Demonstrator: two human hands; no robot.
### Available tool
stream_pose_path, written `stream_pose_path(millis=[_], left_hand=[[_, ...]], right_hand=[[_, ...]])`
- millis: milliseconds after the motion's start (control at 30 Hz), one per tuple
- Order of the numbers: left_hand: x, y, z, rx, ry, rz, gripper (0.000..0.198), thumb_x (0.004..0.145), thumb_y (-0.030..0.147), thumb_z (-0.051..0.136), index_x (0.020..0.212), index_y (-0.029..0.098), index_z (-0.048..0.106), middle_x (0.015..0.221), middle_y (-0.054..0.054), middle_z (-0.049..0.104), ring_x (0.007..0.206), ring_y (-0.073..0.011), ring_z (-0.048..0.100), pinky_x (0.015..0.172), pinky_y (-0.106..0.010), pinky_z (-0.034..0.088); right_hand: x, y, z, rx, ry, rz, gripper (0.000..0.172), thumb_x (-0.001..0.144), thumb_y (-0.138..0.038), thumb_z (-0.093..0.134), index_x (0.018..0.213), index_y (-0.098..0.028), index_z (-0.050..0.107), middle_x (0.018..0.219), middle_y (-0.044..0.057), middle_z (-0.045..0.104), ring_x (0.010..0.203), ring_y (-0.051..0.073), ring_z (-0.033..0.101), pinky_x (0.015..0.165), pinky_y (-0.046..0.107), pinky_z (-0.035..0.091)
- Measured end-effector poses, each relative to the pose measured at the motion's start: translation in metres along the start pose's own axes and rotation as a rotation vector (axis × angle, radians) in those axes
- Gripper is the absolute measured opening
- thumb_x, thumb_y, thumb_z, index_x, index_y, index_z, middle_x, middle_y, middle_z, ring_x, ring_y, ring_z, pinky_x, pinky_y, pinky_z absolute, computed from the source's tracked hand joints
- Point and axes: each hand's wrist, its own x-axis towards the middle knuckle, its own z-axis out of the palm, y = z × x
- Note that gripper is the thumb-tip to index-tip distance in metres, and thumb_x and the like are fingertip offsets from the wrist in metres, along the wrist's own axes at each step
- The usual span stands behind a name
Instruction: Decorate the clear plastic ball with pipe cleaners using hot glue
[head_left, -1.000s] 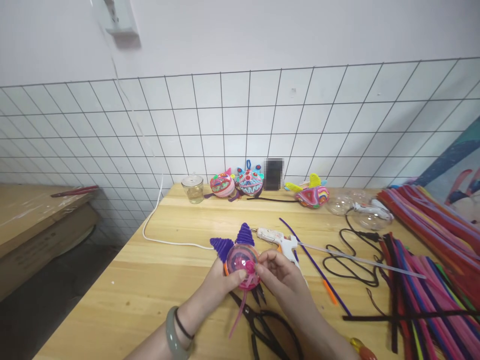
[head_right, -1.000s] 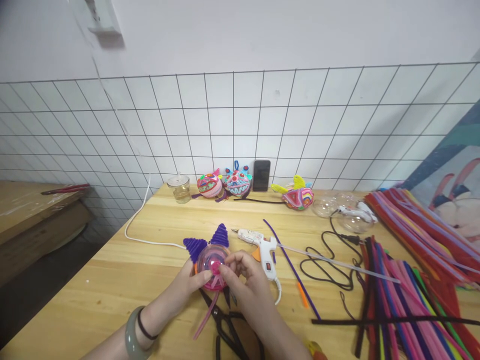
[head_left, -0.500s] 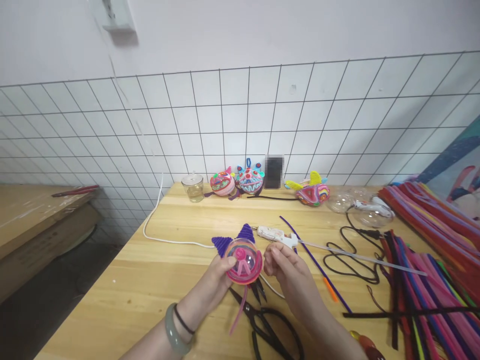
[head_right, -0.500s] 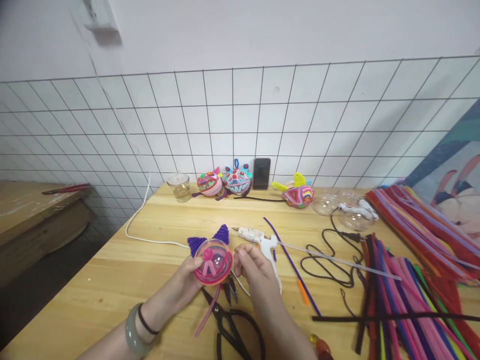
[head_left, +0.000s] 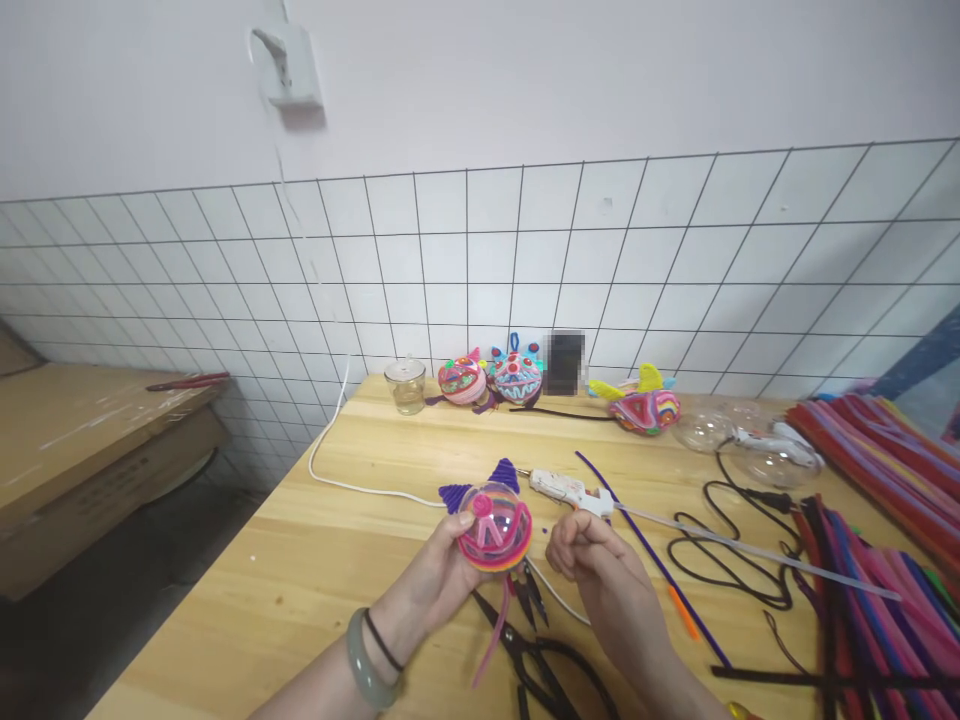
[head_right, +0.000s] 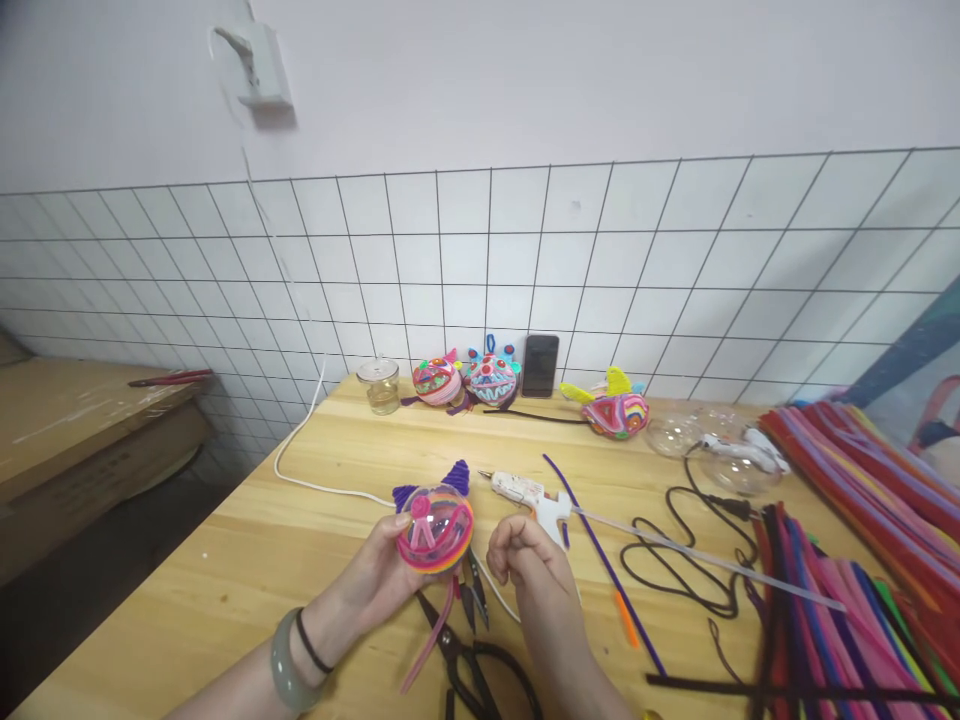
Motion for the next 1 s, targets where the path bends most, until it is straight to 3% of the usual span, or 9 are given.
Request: stream_pose_path(millis=[200,333,467,600,733,1000], left_hand=[[0.0,0.001,-0.002,-0.025,0.004,-0.013,0.037,0.077,0.035,0.065,0.102,0.009,0.07,0.098,-0.012,0.074,0.083,-0.0218,0.067,0.076,-0.035,0.051],[0.0,0.001,-0.004,-0.032,0.028,-0.015,0.037,0.076,0.037,0.065,0.1,0.01,0.071,0.096,-0.012,0.075,0.081,-0.0212,0.067,0.075,-0.035,0.051],[0.002,0.002,-0.006,-0.024,0.055,0.001,0.037,0.076,0.037,0.065,0.101,0.01,0.07,0.097,-0.012,0.074,0.081,-0.0211,0.066,0.075,-0.035,0.05],[0.003,0.003,-0.007,-0.02,0.089,0.04,0.035,0.077,0.036,0.064,0.102,0.011,0.069,0.098,-0.012,0.073,0.083,-0.0225,0.066,0.077,-0.037,0.05],[0.004,0.003,-0.007,-0.02,0.122,0.064,0.034,0.078,0.036,0.063,0.102,0.012,0.069,0.098,-0.012,0.073,0.085,-0.0229,0.066,0.079,-0.038,0.05],[0.004,0.005,-0.005,-0.016,0.14,0.056,0.033,0.076,0.037,0.066,0.097,0.012,0.07,0.093,-0.01,0.074,0.08,-0.0218,0.066,0.078,-0.037,0.05]], right_hand=[[0.0,-0.003,0.006,0.063,0.009,0.045,0.01,0.071,-0.028,0.06,0.068,-0.02,0.054,0.05,-0.007,0.036,0.044,0.009,0.027,0.044,0.023,0.023],[0.0,-0.002,0.01,-0.066,0.073,-0.008,0.02,0.076,-0.037,0.068,0.076,-0.021,0.057,0.057,-0.004,0.049,0.05,0.012,0.043,0.05,0.025,0.037],[0.001,0.002,0.006,-0.114,0.086,-0.115,0.016,0.074,-0.034,0.07,0.074,-0.021,0.059,0.071,0.002,0.06,0.068,0.019,0.057,0.065,0.033,0.047],[0.002,0.004,-0.003,-0.051,0.063,-0.142,0.007,0.071,-0.021,0.06,0.065,-0.022,0.057,0.061,-0.001,0.053,0.06,0.017,0.051,0.06,0.031,0.043],[0.002,0.003,-0.006,0.031,0.017,-0.12,0.009,0.069,-0.019,0.053,0.062,-0.021,0.059,0.055,-0.001,0.048,0.056,0.016,0.046,0.057,0.031,0.039],[0.006,0.003,-0.007,0.1,0.045,-0.085,0.008,0.068,-0.018,0.053,0.065,-0.021,0.059,0.06,0.0,0.048,0.06,0.017,0.046,0.059,0.033,0.039]])
